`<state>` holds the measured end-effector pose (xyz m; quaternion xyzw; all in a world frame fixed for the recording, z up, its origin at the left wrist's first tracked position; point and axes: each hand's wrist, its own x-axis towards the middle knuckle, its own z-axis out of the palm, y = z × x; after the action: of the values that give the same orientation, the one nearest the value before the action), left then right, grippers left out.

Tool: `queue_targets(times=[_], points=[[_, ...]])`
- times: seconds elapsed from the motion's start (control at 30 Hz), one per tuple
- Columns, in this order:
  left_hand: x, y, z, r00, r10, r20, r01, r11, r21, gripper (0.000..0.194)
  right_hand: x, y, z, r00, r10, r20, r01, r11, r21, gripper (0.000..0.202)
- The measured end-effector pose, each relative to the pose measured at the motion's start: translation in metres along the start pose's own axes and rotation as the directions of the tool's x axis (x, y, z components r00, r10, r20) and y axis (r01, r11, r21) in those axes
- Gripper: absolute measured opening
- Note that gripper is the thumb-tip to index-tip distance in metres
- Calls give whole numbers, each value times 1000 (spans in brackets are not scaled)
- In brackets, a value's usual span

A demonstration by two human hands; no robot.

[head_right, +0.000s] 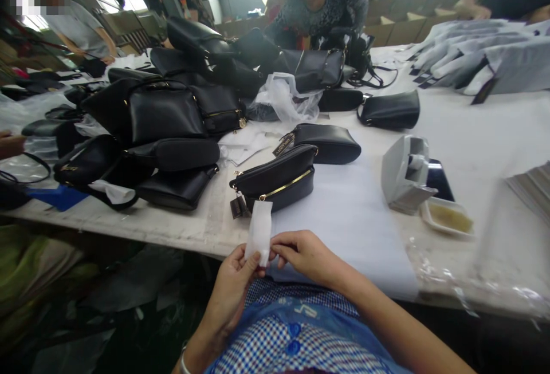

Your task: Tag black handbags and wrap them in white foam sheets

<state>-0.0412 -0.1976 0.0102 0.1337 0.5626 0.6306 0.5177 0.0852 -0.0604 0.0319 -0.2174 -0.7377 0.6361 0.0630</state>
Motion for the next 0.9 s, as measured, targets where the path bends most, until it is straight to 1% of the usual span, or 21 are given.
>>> queue_targets(times=[0.1,0.17,0.23,0.4,0.5,0.57,0.63,0.7,0.73,0.8,0.83,0.9], points=[[1,3,1,999,-40,11,41,999,-24,52,1,5,5,998,-36,-51,33,998,-62,31],[2,4,2,999,-42,-7,42,999,-9,64,3,9,11,992,-71,-104,60,993,-102,31],[4,5,2,999,-35,-25,35,999,15,71,6,11,17,983,-96,-159,78,990,-114,31],[10,6,1,999,-28,-44,30,998,48,76,16,16,28,966,-109,-235,91,992,-85,30],[11,5,1,998,-45,-43,47,998,48,80,22,21,31,961,-76,-267,67,997,-44,32],[10,5,2,998,-53,-35,55,997,51,82,25,24,31,962,-50,-270,51,999,-2,33],[9,5,2,998,-45,-46,48,997,63,85,25,26,29,958,-38,-284,52,998,43,27],[8,5,2,997,-21,-72,28,995,93,88,23,24,28,949,-15,-314,62,988,142,25],[9,4,2,997,-9,-83,19,993,113,90,21,22,28,946,8,-323,67,973,222,31],[11,-2,5,996,11,-88,2,989,145,96,19,18,31,958,49,-283,69,918,392,44],[12,-7,6,996,23,-86,-10,989,149,101,20,16,34,966,60,-251,61,891,450,47],[15,-17,8,994,58,-91,-46,990,130,111,26,16,40,973,81,-217,34,876,481,45]])
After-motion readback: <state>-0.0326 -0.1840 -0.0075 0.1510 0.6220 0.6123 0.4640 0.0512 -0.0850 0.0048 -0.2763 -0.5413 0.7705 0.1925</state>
